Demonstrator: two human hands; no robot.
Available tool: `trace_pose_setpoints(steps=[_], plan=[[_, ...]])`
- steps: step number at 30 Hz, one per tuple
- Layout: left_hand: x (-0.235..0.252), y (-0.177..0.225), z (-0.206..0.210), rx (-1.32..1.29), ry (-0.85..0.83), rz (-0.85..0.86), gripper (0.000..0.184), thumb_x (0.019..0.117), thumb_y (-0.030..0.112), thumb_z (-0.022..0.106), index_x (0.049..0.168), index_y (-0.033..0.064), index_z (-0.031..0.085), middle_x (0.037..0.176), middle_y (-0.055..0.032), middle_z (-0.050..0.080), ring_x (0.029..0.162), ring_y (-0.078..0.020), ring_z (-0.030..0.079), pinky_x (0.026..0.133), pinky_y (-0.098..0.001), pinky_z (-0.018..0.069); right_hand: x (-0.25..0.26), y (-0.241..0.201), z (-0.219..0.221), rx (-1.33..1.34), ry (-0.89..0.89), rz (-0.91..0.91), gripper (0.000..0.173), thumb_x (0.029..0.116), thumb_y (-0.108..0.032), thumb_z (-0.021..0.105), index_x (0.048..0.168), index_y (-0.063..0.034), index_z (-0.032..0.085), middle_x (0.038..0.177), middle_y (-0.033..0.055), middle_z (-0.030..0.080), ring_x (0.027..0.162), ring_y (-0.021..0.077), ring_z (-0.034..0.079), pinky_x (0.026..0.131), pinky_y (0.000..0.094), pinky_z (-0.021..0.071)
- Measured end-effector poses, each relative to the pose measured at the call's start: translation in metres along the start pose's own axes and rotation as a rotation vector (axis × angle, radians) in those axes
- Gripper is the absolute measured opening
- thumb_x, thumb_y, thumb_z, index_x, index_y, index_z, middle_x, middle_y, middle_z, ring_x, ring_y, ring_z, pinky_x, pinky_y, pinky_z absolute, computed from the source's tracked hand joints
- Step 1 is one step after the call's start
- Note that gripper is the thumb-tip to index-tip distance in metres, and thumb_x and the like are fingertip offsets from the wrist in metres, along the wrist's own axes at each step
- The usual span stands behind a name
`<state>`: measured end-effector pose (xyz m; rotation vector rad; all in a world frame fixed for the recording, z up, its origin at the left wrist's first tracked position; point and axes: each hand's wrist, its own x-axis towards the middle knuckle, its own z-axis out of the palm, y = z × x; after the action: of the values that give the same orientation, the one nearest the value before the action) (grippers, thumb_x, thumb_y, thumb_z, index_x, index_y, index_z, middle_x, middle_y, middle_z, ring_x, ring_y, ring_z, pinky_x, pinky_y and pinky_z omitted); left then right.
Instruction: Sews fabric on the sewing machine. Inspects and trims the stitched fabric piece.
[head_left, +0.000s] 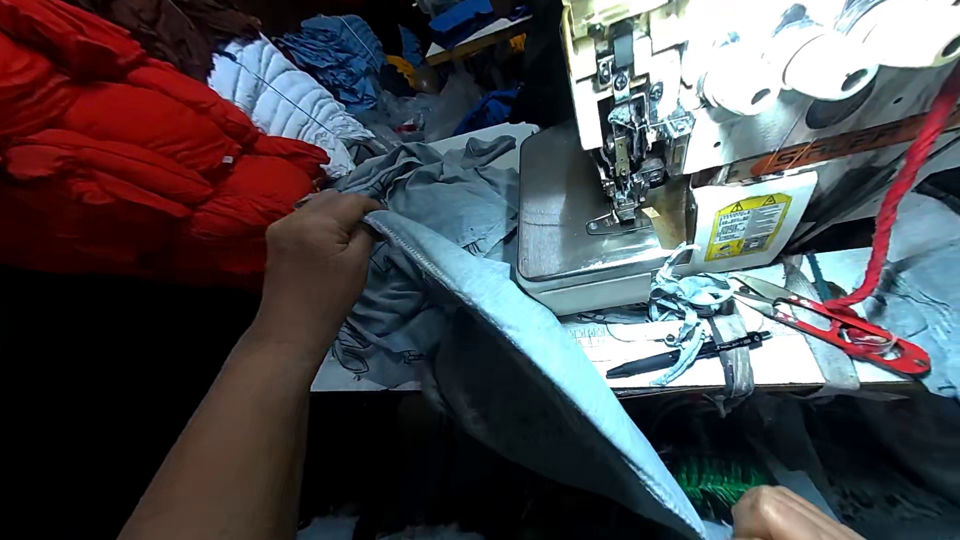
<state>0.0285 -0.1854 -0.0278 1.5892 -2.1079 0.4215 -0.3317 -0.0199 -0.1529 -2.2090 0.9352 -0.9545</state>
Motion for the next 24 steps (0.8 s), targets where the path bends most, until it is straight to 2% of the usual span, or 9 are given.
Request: trace_pose_setpoints(steps=[4,8,11,13,16,18,20,22,24], plan=[[0.000,0.009,0.010,-0.057,0.010,0.032,0.026,0.1021,0.002,0.048,0.106,-0.0148,0.067,0.106,-0.0344,0.066,0.101,-0.0457,0.065,0.091,-0.0561,0.0482,0.008,-0.003,0.000,-0.060,-0.030,0.071,0.021,0.1009,-0.012,0.058,0.087,0.0005,0.069,0.094,0.0216,0.070,0.088,0.0324,0.067,0.084,0.0402,0.0526],[0.000,0.009,0.018,-0.114,0.003,0.037,0.024,0.1004,0.004,0.052,0.112,-0.0091,0.069,0.117,-0.0308,0.066,0.111,-0.0428,0.064,0.096,-0.0543,0.0482,0.010,0.000,0.006,-0.120,-0.003,0.062,0.019,0.1025,-0.014,0.059,0.092,-0.0006,0.069,0.095,0.0185,0.072,0.090,0.0284,0.069,0.086,0.0360,0.0532],[-0.002,0.020,0.014,-0.125,-0.037,0.047,0.036,0.0949,-0.003,0.051,0.129,-0.0069,0.062,0.141,-0.0323,0.053,0.131,-0.0457,0.052,0.107,-0.0547,0.0424,0.011,0.002,0.007,-0.134,-0.004,0.063,0.020,0.1035,-0.015,0.058,0.094,-0.0012,0.069,0.093,0.0174,0.072,0.089,0.0277,0.069,0.085,0.0354,0.0531],[-0.008,0.034,0.009,-0.124,-0.001,0.098,0.045,0.0890,-0.010,0.047,0.132,-0.0079,0.060,0.149,-0.0339,0.044,0.139,-0.0459,0.045,0.114,-0.0505,0.0377,0.012,0.002,0.007,-0.131,-0.005,0.062,0.020,0.1040,-0.015,0.057,0.094,-0.0016,0.069,0.092,0.0166,0.072,0.089,0.0275,0.069,0.084,0.0350,0.0528],[-0.025,0.047,0.007,-0.198,0.082,0.330,0.034,0.0932,-0.002,0.044,0.119,-0.0050,0.065,0.145,-0.0284,0.051,0.144,-0.0374,0.041,0.118,-0.0450,0.0341,0.014,0.001,0.007,-0.099,0.006,0.069,0.022,0.1045,-0.015,0.057,0.094,-0.0010,0.069,0.091,0.0169,0.072,0.089,0.0274,0.069,0.085,0.0352,0.0526],[-0.037,0.056,0.013,-0.245,0.041,0.510,0.027,0.1013,0.014,0.044,0.113,0.0048,0.067,0.142,-0.0179,0.057,0.147,-0.0317,0.039,0.122,-0.0522,0.0238,0.015,0.000,0.006,-0.077,0.016,0.066,0.022,0.1049,-0.016,0.056,0.094,-0.0008,0.069,0.089,0.0168,0.071,0.088,0.0269,0.069,0.086,0.0344,0.0523],[-0.049,0.059,0.025,-0.218,-0.007,0.638,0.030,0.1039,0.026,0.045,0.116,0.0107,0.067,0.140,-0.0117,0.060,0.147,-0.0275,0.040,0.124,-0.0550,0.0162,0.015,0.000,0.004,-0.052,0.027,0.056,0.023,0.1051,-0.015,0.056,0.093,-0.0002,0.069,0.086,0.0167,0.070,0.087,0.0269,0.068,0.085,0.0339,0.0517],[-0.055,0.053,0.037,-0.188,-0.024,0.656,0.036,0.1069,0.039,0.045,0.119,0.0112,0.066,0.137,-0.0105,0.062,0.144,-0.0233,0.043,0.124,-0.0504,0.0165,0.015,0.000,0.001,-0.024,0.038,0.044,0.023,0.1055,-0.015,0.055,0.094,-0.0001,0.068,0.085,0.0164,0.069,0.087,0.0268,0.067,0.086,0.0329,0.0507],[-0.055,0.043,0.045,-0.169,0.003,0.598,0.036,0.1073,0.036,0.047,0.118,0.0073,0.066,0.131,-0.0146,0.065,0.139,-0.0260,0.050,0.122,-0.0489,0.0227,0.014,0.000,-0.001,0.013,0.041,0.036,0.023,0.1057,-0.014,0.054,0.094,0.0005,0.068,0.084,0.0169,0.069,0.088,0.0273,0.066,0.088,0.0323,0.0499]])
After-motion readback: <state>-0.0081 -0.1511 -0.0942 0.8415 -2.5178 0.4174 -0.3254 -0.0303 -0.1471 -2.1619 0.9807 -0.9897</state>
